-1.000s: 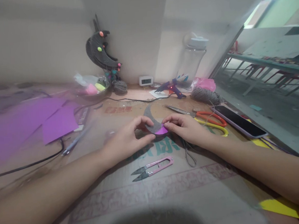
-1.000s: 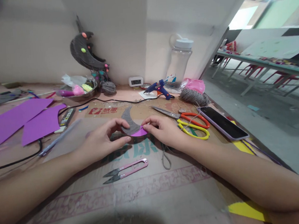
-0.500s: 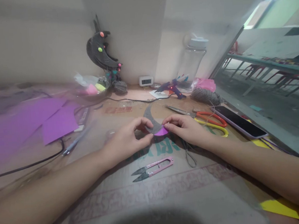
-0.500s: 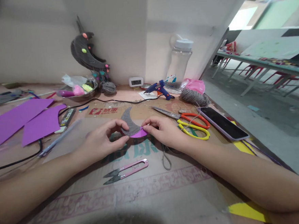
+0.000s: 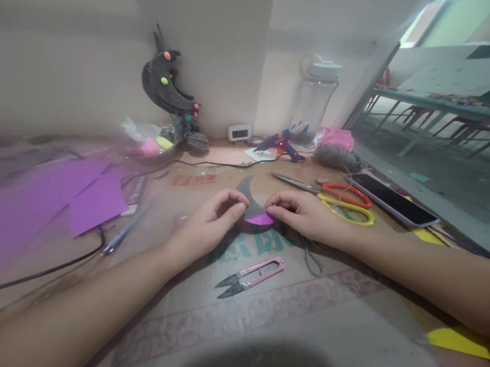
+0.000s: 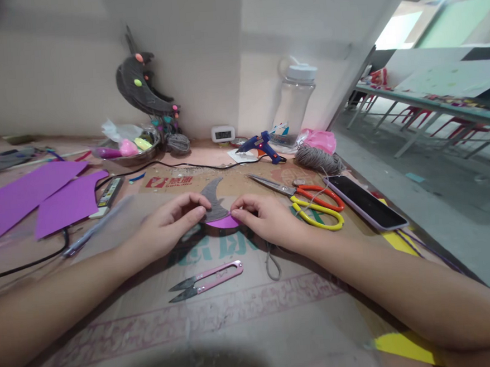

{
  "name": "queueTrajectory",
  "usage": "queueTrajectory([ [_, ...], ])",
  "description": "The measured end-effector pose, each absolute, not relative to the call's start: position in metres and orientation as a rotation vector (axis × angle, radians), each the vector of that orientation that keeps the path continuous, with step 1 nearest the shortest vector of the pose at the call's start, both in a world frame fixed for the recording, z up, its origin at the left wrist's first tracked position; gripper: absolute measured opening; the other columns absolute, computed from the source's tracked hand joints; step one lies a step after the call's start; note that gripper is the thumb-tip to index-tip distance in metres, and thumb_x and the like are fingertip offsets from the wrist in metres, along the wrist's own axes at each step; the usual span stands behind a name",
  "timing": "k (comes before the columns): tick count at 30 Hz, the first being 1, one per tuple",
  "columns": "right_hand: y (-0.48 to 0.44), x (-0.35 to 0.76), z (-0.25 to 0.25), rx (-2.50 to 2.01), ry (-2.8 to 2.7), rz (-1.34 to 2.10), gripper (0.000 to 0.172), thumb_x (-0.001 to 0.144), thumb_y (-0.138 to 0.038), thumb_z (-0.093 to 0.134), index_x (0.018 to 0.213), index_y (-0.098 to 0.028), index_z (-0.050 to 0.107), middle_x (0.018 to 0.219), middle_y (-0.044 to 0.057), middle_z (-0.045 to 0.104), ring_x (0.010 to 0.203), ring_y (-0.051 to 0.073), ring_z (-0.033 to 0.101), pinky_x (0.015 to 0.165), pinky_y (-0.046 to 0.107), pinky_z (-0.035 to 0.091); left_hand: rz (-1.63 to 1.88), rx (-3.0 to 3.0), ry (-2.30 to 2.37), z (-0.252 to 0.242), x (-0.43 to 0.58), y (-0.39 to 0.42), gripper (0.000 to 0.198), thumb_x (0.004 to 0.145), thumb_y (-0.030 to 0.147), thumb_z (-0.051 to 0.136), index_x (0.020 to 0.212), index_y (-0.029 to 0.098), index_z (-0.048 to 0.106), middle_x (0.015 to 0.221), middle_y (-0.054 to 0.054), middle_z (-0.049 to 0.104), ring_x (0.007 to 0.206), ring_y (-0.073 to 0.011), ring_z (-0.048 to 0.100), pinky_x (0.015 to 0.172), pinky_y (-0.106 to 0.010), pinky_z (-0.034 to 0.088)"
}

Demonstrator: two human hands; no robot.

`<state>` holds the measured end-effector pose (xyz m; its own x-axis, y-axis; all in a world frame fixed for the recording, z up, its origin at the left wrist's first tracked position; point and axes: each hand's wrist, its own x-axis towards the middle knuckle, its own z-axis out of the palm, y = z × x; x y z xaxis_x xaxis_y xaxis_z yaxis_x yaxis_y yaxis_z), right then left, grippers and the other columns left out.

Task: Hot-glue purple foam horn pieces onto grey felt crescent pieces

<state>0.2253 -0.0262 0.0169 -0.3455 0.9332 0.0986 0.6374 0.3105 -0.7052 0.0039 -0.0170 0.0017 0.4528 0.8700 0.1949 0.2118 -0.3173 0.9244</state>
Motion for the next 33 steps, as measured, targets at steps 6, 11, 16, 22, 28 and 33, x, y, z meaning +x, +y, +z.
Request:
queueTrajectory([
  [6,-0.028,0.224,0.017,-1.364,-2.209,0.647,0.019,0.088,-0.031,0.054,0.087,-0.018,0.069,0.074,0.0,0.067,0.065,0.012,0.055,0.061,0.023,0.04,0.897,1.724,0.946,-0.001,0.004,-0.012,0.01,0.086,0.025,0.05,0.09,0.021,0.059,0.079,0.002,0.057,0.07,-0.0123,0.05,0.063,-0.024,0.039],
  [11,-0.029,0.225,0.018,-1.352,-2.17,0.62,0.019,0.088,-0.031,0.055,0.085,-0.018,0.068,0.07,0.0,0.065,0.061,0.011,0.054,0.058,0.022,0.04,0.884,1.72,0.942,0.0,0.004,-0.013,0.01,0.084,0.025,0.051,0.087,0.021,0.06,0.078,0.002,0.056,0.071,-0.0131,0.05,0.064,-0.025,0.04],
  [16,-0.028,0.225,0.017,-1.343,-2.158,0.56,0.019,0.088,-0.031,0.055,0.085,-0.017,0.067,0.069,0.0,0.065,0.06,0.011,0.054,0.056,0.022,0.039,0.864,1.679,0.923,0.001,0.005,-0.013,0.009,0.084,0.025,0.051,0.087,0.021,0.059,0.078,0.002,0.056,0.07,-0.0129,0.051,0.064,-0.025,0.039],
  [22,-0.017,0.23,0.012,-1.241,-2.086,0.455,0.016,0.088,-0.028,0.055,0.097,-0.019,0.065,0.096,0.005,0.066,0.087,0.017,0.06,0.079,0.03,0.045,0.922,1.608,0.932,0.004,0.005,-0.012,0.005,0.082,0.023,0.054,0.083,0.02,0.058,0.077,0.003,0.055,0.069,-0.0112,0.051,0.064,-0.024,0.04],
  [28,-0.014,0.238,0.014,-1.206,-1.658,0.573,0.026,0.092,-0.043,0.048,0.083,-0.02,0.054,0.072,-0.001,0.055,0.064,0.012,0.051,0.062,0.025,0.041,1.015,1.479,0.998,0.008,0.005,-0.009,0.007,0.081,0.026,0.056,0.086,0.02,0.056,0.076,0.003,0.056,0.067,-0.011,0.052,0.062,-0.023,0.04],
  [33,-0.028,0.227,0.02,-1.385,-1.931,0.904,0.044,0.089,-0.051,0.048,0.064,-0.017,0.058,0.055,-0.001,0.053,0.051,0.011,0.046,0.051,0.025,0.034,1.061,1.475,1.011,0.01,0.005,-0.009,0.012,0.08,0.028,0.058,0.088,0.019,0.055,0.078,0.002,0.057,0.068,-0.0113,0.053,0.063,-0.023,0.041],
])
